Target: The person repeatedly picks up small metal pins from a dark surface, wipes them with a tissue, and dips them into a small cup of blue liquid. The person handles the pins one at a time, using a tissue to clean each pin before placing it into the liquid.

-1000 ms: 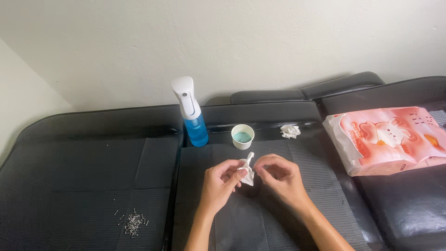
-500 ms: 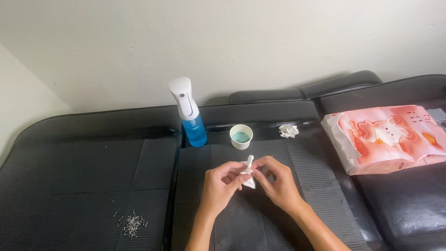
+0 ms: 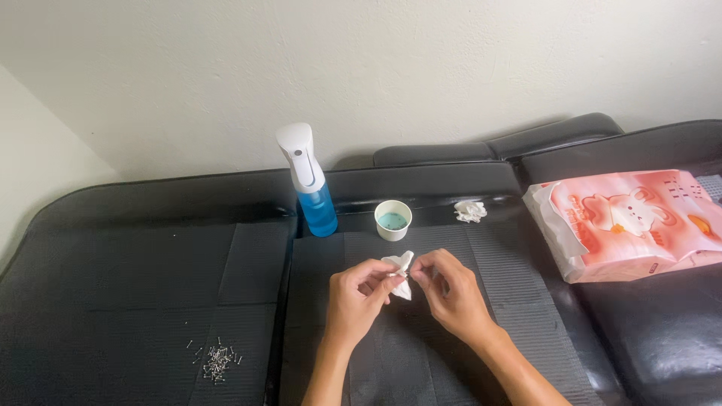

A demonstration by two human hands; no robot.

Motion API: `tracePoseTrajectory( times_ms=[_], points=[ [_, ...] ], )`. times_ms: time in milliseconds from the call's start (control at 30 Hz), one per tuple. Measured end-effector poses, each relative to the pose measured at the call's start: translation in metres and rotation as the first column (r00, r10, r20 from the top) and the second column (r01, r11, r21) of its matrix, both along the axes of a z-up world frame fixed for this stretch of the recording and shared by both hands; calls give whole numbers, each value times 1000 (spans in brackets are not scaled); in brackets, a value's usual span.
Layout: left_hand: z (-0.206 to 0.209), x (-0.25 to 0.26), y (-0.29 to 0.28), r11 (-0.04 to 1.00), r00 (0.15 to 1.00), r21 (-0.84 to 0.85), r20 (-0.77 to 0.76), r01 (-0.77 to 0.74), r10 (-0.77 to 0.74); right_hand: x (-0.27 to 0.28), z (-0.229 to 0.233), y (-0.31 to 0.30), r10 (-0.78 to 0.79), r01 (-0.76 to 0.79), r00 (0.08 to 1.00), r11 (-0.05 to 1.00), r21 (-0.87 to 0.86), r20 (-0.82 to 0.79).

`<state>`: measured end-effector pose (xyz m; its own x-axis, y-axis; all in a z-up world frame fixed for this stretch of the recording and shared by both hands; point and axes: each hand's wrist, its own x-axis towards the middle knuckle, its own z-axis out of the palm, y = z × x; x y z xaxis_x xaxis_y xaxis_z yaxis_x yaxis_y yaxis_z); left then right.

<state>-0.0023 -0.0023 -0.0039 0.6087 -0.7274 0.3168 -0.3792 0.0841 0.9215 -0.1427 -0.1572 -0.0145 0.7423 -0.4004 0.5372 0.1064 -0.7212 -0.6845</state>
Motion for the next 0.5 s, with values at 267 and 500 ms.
tracePoseTrajectory(
  times_ms=[267, 500],
  points=[
    [8, -3, 2, 1000, 998, 6, 54, -9, 8, 1, -5, 4, 6, -6, 1000, 996, 89, -3],
    [12, -2, 3, 998, 997, 20, 44, -59, 58, -2, 2, 3, -37, 37, 999, 996, 79, -1]
  ],
)
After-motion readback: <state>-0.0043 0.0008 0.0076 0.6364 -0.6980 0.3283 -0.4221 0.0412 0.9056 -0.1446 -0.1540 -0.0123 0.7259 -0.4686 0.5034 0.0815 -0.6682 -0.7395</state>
